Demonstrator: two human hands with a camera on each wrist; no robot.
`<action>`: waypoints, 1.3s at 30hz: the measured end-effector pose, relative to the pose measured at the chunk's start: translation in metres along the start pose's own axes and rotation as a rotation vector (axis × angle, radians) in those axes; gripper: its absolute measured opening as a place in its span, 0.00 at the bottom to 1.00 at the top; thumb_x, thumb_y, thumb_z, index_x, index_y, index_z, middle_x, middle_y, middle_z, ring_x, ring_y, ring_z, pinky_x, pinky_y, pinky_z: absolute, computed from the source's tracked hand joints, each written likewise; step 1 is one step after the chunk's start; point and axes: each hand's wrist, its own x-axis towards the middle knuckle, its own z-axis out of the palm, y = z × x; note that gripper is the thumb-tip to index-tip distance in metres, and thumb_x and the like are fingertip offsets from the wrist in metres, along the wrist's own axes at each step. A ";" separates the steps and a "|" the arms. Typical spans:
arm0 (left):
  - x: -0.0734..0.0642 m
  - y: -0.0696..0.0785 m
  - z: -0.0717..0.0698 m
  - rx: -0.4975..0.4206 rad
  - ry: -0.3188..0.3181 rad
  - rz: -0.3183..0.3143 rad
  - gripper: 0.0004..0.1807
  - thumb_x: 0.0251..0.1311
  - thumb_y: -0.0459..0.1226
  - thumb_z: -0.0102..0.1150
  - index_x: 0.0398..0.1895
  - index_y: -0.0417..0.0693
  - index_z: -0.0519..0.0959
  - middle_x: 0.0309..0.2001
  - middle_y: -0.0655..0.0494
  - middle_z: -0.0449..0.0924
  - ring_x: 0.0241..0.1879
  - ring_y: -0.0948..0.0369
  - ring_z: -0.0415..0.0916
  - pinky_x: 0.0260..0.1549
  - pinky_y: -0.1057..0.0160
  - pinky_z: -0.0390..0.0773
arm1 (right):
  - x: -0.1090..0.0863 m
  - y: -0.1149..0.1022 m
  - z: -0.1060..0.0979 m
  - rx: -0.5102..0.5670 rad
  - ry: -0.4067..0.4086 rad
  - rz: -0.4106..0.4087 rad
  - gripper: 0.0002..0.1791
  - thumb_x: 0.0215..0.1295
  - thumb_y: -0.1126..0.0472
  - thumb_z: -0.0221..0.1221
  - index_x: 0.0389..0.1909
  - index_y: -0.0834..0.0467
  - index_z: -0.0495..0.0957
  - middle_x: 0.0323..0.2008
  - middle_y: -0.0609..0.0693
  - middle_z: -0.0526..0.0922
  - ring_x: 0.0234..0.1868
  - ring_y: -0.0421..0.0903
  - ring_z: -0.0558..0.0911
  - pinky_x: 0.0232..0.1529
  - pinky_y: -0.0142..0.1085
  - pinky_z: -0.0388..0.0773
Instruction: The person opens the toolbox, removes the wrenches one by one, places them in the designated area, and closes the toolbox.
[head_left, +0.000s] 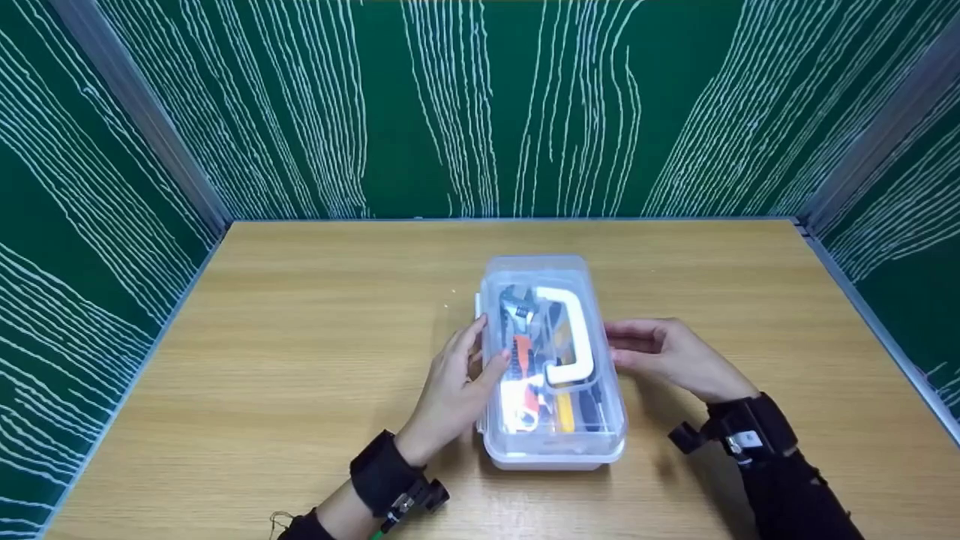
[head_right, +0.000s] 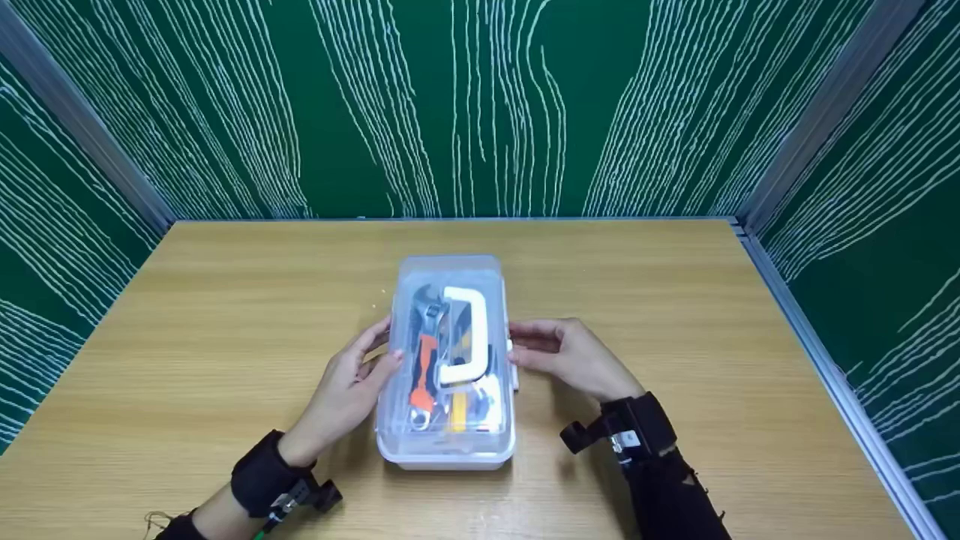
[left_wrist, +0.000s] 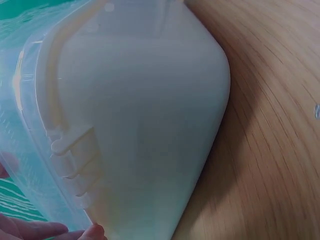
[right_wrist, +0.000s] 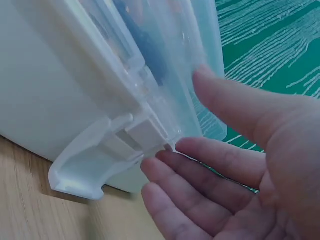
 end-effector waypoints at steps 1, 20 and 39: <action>0.000 0.000 0.000 0.001 0.001 0.001 0.41 0.78 0.46 0.60 0.85 0.39 0.56 0.79 0.35 0.64 0.74 0.40 0.73 0.64 0.59 0.83 | 0.000 -0.001 0.000 0.008 -0.008 -0.009 0.37 0.73 0.51 0.69 0.74 0.67 0.72 0.71 0.65 0.79 0.70 0.59 0.81 0.62 0.27 0.82; -0.002 0.001 0.000 0.019 0.016 0.035 0.42 0.78 0.48 0.59 0.84 0.35 0.55 0.79 0.35 0.64 0.74 0.40 0.73 0.69 0.52 0.79 | -0.001 -0.007 0.007 0.042 0.063 -0.065 0.36 0.71 0.55 0.70 0.75 0.63 0.72 0.73 0.62 0.77 0.70 0.62 0.80 0.61 0.28 0.83; -0.017 0.043 -0.001 0.353 0.045 0.161 0.39 0.75 0.50 0.63 0.81 0.44 0.63 0.81 0.41 0.62 0.81 0.46 0.62 0.79 0.42 0.67 | -0.003 -0.021 0.016 0.217 0.165 -0.131 0.30 0.73 0.65 0.67 0.73 0.65 0.74 0.66 0.59 0.83 0.61 0.40 0.87 0.61 0.30 0.85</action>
